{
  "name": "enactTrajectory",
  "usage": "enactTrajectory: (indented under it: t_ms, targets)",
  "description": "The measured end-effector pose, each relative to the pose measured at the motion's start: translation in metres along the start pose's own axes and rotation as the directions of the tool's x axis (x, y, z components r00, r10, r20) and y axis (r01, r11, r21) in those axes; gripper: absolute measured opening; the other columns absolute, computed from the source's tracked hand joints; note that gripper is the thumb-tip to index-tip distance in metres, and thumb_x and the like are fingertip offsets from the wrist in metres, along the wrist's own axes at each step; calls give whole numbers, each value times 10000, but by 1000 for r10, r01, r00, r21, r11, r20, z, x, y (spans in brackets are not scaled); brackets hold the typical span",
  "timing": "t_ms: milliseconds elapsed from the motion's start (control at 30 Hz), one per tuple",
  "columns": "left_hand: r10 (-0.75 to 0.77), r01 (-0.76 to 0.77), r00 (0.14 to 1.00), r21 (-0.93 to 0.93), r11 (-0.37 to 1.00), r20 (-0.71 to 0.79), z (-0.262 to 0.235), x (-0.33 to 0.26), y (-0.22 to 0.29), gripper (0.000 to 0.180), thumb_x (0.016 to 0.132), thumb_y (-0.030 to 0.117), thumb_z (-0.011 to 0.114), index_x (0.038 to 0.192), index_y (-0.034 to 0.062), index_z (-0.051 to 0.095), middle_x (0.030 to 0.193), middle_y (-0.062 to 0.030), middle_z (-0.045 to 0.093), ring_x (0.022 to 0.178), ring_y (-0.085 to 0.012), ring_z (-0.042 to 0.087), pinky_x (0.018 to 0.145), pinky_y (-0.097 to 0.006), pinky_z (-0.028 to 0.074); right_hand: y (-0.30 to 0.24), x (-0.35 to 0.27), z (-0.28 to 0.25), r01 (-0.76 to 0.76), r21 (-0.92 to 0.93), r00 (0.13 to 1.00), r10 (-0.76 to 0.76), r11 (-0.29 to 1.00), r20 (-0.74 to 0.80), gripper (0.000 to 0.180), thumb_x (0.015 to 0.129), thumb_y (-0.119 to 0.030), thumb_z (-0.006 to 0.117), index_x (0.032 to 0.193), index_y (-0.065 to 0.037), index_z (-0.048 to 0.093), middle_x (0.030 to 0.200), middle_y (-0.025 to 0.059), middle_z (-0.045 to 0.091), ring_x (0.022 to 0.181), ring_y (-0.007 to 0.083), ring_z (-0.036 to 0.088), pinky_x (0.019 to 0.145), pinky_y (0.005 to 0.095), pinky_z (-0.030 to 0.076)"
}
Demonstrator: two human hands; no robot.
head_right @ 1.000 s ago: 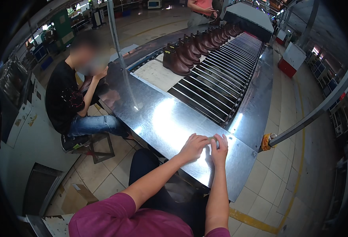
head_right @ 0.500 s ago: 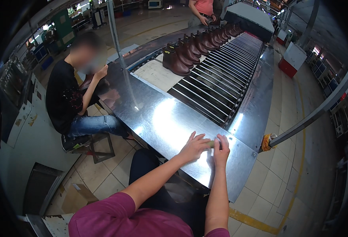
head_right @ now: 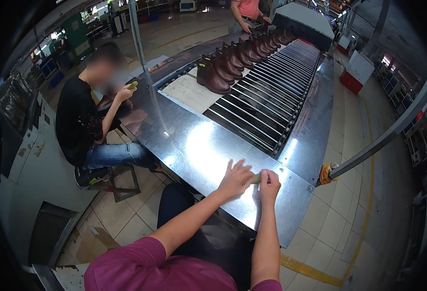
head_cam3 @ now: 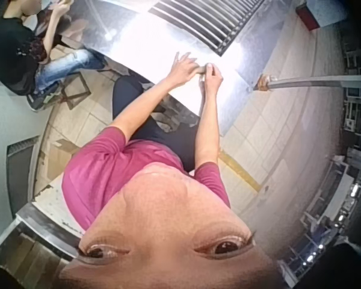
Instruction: Clean and brush leather boots using a handheld tool in a factory setting.
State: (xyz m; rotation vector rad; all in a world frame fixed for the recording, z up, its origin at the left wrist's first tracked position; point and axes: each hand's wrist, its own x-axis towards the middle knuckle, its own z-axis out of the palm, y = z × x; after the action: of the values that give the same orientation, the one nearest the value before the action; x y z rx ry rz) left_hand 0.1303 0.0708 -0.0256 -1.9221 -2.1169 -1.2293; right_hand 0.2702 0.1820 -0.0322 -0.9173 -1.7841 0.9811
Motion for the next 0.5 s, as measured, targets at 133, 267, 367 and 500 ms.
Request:
enactTrajectory:
  t_ms: [133, 267, 367, 500]
  targets:
    - [-194, 195, 967, -12, 981, -164, 4, 2, 0, 333, 909, 233, 711, 1203, 77, 688, 1335, -147, 625, 1364, -415, 468, 1161, -642, 266, 5, 0, -1, -103, 58, 992, 107, 993, -69, 184, 970, -156, 670, 1032, 0, 744, 980, 135, 723, 885, 206, 710, 822, 330, 556]
    - [-68, 68, 998, -11, 998, 10, 6, 1, 0, 414, 911, 267, 705, 1297, 124, 661, 1386, -114, 612, 1379, -364, 470, 1176, -661, 227, 0, 5, -1, 247, -124, 967, -253, 961, -32, 176, 956, -143, 680, 1071, -28, 748, 1065, 152, 724, 995, 246, 702, 813, 325, 552]
    - [-24, 25, 998, -24, 999, 53, 4, 1, -2, 444, 926, 193, 687, 1360, 135, 619, 1410, -77, 616, 1413, -375, 429, 1177, -685, 196, -9, 3, -3, 5, -14, 1000, -5, 1000, 19, 178, 950, -134, 682, 1089, -44, 750, 1177, 177, 707, 1148, 300, 662, 909, 359, 535]
    - [-55, 59, 997, -96, 994, 49, 6, 5, -4, 391, 927, 129, 674, 1313, 189, 667, 1384, -38, 645, 1427, -369, 431, 1182, -703, 169, -10, 6, -3, 285, -167, 954, -296, 944, -43, 205, 951, -145, 688, 1119, -41, 741, 1218, 195, 691, 1144, 296, 670, 922, 366, 542]
